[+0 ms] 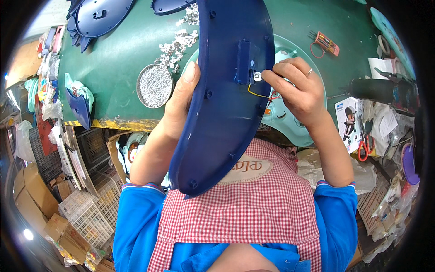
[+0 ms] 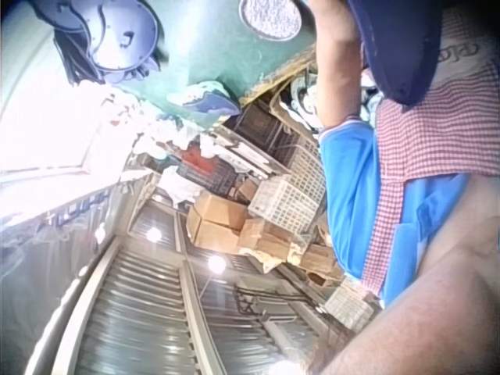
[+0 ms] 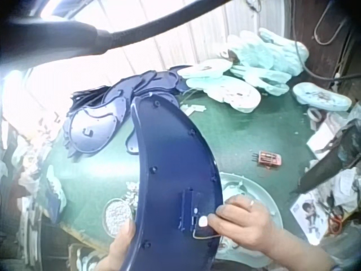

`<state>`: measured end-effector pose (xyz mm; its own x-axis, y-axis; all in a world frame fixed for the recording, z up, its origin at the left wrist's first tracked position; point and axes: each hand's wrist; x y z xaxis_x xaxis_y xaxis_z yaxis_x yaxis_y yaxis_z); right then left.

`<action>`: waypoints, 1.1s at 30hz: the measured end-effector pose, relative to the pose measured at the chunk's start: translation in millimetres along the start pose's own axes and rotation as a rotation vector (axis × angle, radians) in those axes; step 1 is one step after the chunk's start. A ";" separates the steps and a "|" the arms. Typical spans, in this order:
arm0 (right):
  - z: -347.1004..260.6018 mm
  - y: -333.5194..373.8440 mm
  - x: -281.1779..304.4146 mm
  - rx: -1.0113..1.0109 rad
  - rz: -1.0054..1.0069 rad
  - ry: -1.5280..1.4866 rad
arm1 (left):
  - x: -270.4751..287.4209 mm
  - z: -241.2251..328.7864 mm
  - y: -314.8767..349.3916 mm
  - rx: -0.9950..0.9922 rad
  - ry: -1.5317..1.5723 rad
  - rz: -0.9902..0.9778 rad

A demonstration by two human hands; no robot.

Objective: The person assembles a blue plastic toy by inserting batteries, attaching a metal plate, and securing it with screws using a power drill. The person repeats this process for multiple units, handling batteries, plates, and screws.

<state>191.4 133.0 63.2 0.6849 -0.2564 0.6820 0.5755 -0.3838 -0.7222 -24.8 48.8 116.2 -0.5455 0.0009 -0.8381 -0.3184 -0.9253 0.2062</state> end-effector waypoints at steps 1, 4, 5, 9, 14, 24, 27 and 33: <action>0.2 -0.5 0.9 0.009 -0.017 -0.006 | -10.4 -2.6 0.3 -0.008 -0.157 0.091; -6.0 1.5 -4.0 -0.149 0.031 -0.135 | -18.7 2.8 -1.5 0.009 -0.186 0.135; -9.3 3.7 -7.0 -0.233 0.064 -0.195 | -14.2 2.4 -3.3 0.023 -0.162 0.112; -21.3 8.4 -5.4 -0.597 -0.117 -0.641 | 16.5 -4.7 -7.2 0.073 -0.159 0.028; -21.5 22.5 -14.8 -0.705 -0.077 -0.895 | 6.2 -8.7 -6.7 0.046 -0.233 0.076; -10.5 -26.1 22.5 -0.960 -0.028 -1.306 | -11.1 -4.5 -42.7 -0.332 -1.002 -0.078; 24.9 -2.7 51.0 -1.259 -0.008 -1.281 | 15.3 22.4 -63.5 -0.366 -1.140 -0.168; 59.8 32.8 37.1 -1.544 -0.064 -1.448 | 146.9 77.5 -110.9 -0.300 -1.879 0.646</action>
<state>262.3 164.0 57.9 0.8945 0.1927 -0.4035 0.3818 -0.7988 0.4649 -129.7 180.9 9.4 -0.5446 -0.1588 0.8235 0.2260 -0.9734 -0.0383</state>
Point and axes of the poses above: each hand's wrist, its own y-axis away from the middle knuckle, its own x-axis out of the back of the hand, z = x × y, and after that the axes turned 12 degrees about y, right-handed
